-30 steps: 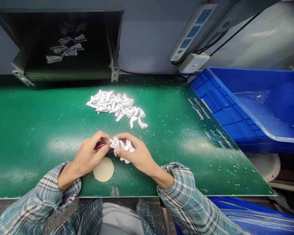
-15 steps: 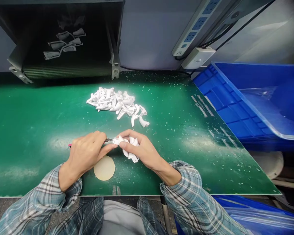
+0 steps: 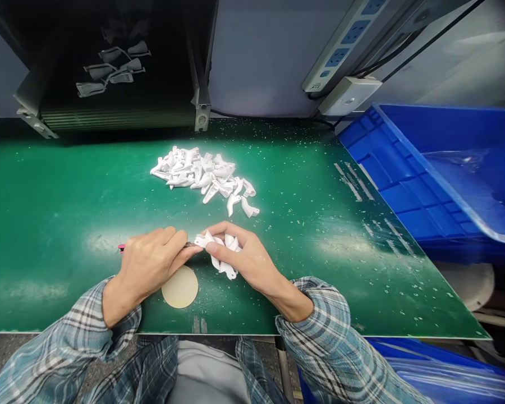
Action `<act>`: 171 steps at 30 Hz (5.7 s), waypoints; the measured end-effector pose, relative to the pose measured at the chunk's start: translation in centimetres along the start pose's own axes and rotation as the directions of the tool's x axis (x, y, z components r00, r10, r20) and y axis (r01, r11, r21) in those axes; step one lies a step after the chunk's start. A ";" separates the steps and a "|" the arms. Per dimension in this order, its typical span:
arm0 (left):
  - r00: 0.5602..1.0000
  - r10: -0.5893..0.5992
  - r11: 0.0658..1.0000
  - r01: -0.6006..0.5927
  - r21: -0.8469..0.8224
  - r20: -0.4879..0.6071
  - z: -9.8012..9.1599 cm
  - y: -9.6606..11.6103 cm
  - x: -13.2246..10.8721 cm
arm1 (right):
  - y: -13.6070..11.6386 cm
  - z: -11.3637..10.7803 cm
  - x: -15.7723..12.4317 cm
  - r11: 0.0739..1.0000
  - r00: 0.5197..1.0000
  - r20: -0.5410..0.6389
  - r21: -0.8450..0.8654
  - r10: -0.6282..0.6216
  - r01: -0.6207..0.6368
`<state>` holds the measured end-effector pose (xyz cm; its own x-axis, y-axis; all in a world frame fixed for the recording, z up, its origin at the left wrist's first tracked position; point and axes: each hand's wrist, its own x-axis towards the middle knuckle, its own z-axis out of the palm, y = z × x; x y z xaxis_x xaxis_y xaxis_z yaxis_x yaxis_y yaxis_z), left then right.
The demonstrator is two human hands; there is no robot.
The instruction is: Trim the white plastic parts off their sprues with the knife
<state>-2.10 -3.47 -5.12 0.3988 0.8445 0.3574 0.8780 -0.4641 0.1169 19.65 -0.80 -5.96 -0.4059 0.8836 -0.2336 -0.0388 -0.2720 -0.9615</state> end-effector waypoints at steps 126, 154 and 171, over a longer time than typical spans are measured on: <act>0.951 -0.271 0.948 0.290 -0.127 0.149 5.7 -8.4 10.8 | 2.1 0.6 1.1 0.764 0.989 -0.014 0.636 0.151 -0.107; 0.990 -0.024 0.838 0.096 -0.538 0.140 -0.5 -0.1 0.8 | 2.3 0.3 0.6 0.682 0.728 -0.045 -0.393 -0.684 0.617; 0.968 0.079 0.772 0.091 -0.629 0.237 0.4 0.1 0.5 | 2.4 0.1 0.3 0.434 0.573 0.070 -0.580 -0.817 0.690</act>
<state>-1.68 -2.96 -5.27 0.5183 0.8444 0.1353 0.5480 -0.4494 0.7055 19.34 -1.22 -8.33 -0.2650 0.7014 0.6617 0.2330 0.7125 -0.6619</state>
